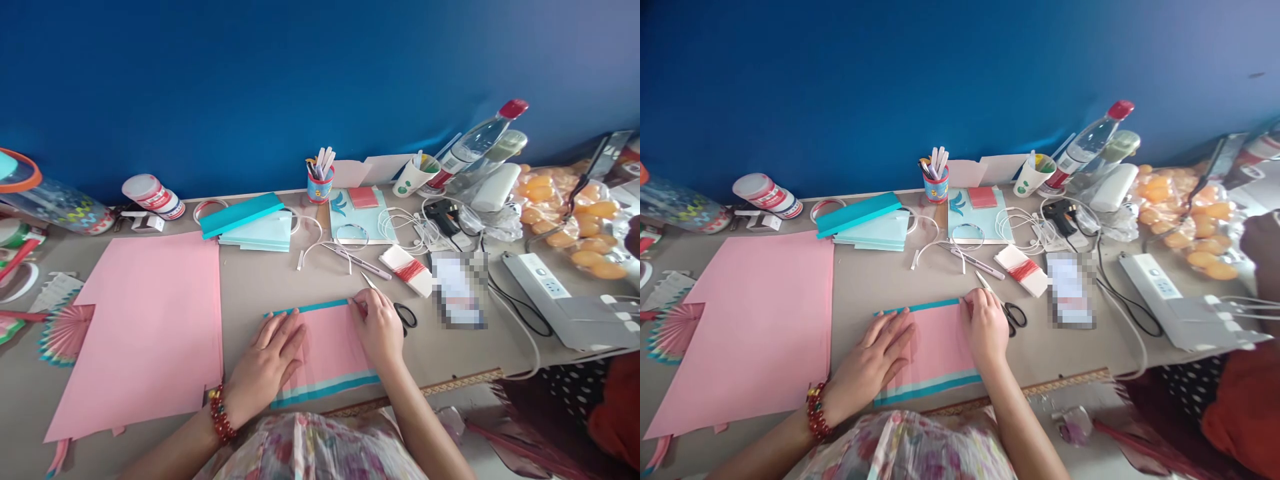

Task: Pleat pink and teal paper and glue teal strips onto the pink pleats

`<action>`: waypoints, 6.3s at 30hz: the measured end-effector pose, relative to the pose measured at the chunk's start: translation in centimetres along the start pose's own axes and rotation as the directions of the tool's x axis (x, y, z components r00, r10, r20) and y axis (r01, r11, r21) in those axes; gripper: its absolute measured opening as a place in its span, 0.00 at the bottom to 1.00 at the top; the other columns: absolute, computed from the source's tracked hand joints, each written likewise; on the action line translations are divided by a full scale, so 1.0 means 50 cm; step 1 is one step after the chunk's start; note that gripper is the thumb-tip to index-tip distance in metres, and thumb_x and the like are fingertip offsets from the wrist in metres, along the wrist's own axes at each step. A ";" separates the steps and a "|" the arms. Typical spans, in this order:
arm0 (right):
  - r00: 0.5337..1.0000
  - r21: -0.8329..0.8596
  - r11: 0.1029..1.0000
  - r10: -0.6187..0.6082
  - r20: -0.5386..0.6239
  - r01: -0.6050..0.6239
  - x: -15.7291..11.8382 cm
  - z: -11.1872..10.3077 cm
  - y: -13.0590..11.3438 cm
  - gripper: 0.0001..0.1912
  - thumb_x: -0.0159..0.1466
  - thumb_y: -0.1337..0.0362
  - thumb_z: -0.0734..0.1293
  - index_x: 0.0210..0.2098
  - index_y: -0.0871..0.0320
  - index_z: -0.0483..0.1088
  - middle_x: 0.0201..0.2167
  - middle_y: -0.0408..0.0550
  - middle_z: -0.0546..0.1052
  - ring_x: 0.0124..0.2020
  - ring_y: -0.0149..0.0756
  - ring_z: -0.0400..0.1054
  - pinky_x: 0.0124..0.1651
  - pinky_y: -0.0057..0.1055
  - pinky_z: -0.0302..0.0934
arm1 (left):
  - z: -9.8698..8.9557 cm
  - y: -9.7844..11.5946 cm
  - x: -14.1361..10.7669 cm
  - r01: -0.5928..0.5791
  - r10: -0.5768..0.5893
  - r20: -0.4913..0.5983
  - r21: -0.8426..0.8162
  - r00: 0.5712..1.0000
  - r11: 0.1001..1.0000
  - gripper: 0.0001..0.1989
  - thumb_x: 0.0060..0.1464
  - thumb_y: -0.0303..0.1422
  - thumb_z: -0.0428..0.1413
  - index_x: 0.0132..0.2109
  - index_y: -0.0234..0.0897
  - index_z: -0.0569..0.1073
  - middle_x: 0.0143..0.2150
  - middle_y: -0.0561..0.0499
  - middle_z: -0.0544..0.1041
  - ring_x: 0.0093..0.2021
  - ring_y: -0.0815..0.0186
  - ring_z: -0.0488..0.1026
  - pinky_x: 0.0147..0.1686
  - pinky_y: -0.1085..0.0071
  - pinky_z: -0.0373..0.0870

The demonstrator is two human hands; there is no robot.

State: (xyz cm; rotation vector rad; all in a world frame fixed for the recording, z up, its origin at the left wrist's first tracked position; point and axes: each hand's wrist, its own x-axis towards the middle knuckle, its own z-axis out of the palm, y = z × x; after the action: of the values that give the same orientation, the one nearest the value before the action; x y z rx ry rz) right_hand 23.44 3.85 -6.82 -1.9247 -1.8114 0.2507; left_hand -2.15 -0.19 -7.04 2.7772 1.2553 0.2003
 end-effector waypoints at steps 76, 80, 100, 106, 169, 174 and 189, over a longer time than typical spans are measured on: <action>0.961 -0.147 0.950 -0.275 0.023 0.275 -0.086 -0.007 0.021 0.22 0.71 0.65 0.56 0.63 0.53 0.64 0.62 0.48 0.69 0.55 0.49 0.63 0.54 0.46 0.60 | 0.005 0.019 0.089 -0.157 0.158 -0.027 0.053 0.987 0.986 0.41 0.63 0.58 0.39 0.72 0.34 0.48 0.72 0.43 0.51 0.72 0.57 0.48 0.69 0.54 0.43; 0.958 -0.163 0.945 -0.286 0.013 0.284 -0.090 -0.002 0.026 0.22 0.71 0.65 0.55 0.63 0.56 0.63 0.63 0.49 0.67 0.56 0.50 0.62 0.54 0.46 0.60 | -0.007 -0.040 0.005 -0.045 0.050 -0.040 0.117 0.998 0.992 0.40 0.64 0.55 0.41 0.72 0.31 0.46 0.72 0.40 0.52 0.72 0.56 0.49 0.69 0.55 0.43; 0.828 -0.250 0.790 -0.545 0.132 0.560 -0.075 0.025 0.021 0.34 0.71 0.53 0.57 0.70 0.64 0.47 0.69 0.56 0.56 0.69 0.45 0.50 0.69 0.45 0.45 | 0.009 -0.039 -0.048 0.101 -0.087 -0.090 0.160 0.992 0.982 0.42 0.63 0.54 0.41 0.72 0.29 0.42 0.73 0.39 0.49 0.72 0.54 0.49 0.69 0.52 0.42; 0.840 -0.278 0.798 -0.537 0.075 0.535 -0.074 0.026 0.016 0.40 0.70 0.49 0.57 0.71 0.68 0.43 0.69 0.61 0.55 0.69 0.51 0.50 0.68 0.51 0.44 | -0.008 -0.024 -0.050 0.274 -0.246 -0.161 0.184 0.956 0.944 0.43 0.63 0.55 0.41 0.71 0.25 0.46 0.72 0.34 0.50 0.71 0.49 0.49 0.67 0.47 0.45; 0.821 -0.227 0.798 -0.571 0.016 0.559 -0.081 0.061 -0.008 0.39 0.70 0.46 0.54 0.71 0.62 0.43 0.67 0.59 0.60 0.65 0.50 0.57 0.67 0.51 0.45 | -0.095 -0.249 -0.405 0.986 -0.962 -0.267 -0.138 0.054 0.094 0.12 0.59 0.37 0.48 0.44 0.38 0.73 0.40 0.45 0.80 0.39 0.58 0.76 0.33 0.69 0.65; 0.825 -0.233 0.801 -0.565 0.014 0.552 -0.081 0.063 -0.005 0.39 0.70 0.46 0.55 0.71 0.63 0.44 0.67 0.59 0.59 0.66 0.50 0.57 0.67 0.51 0.45 | -0.119 -0.272 -0.375 0.993 -0.978 -0.197 -0.086 0.063 0.082 0.11 0.55 0.40 0.52 0.38 0.40 0.75 0.36 0.45 0.80 0.33 0.55 0.76 0.30 0.67 0.65; 0.869 -0.051 0.867 -0.495 0.023 0.496 -0.080 0.043 -0.024 0.36 0.68 0.44 0.56 0.68 0.60 0.56 0.66 0.60 0.62 0.66 0.55 0.56 0.66 0.56 0.46 | -0.238 -0.109 -0.299 0.725 -0.338 -0.882 0.005 0.327 0.689 0.03 0.55 0.31 0.59 0.35 0.39 0.71 0.31 0.49 0.77 0.35 0.61 0.75 0.42 0.63 0.74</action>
State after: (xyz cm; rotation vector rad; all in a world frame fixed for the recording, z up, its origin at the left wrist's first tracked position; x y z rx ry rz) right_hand 20.98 0.42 -8.88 -1.4179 -2.2617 0.0317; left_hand -17.79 -7.53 2.72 2.2325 2.6668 1.5320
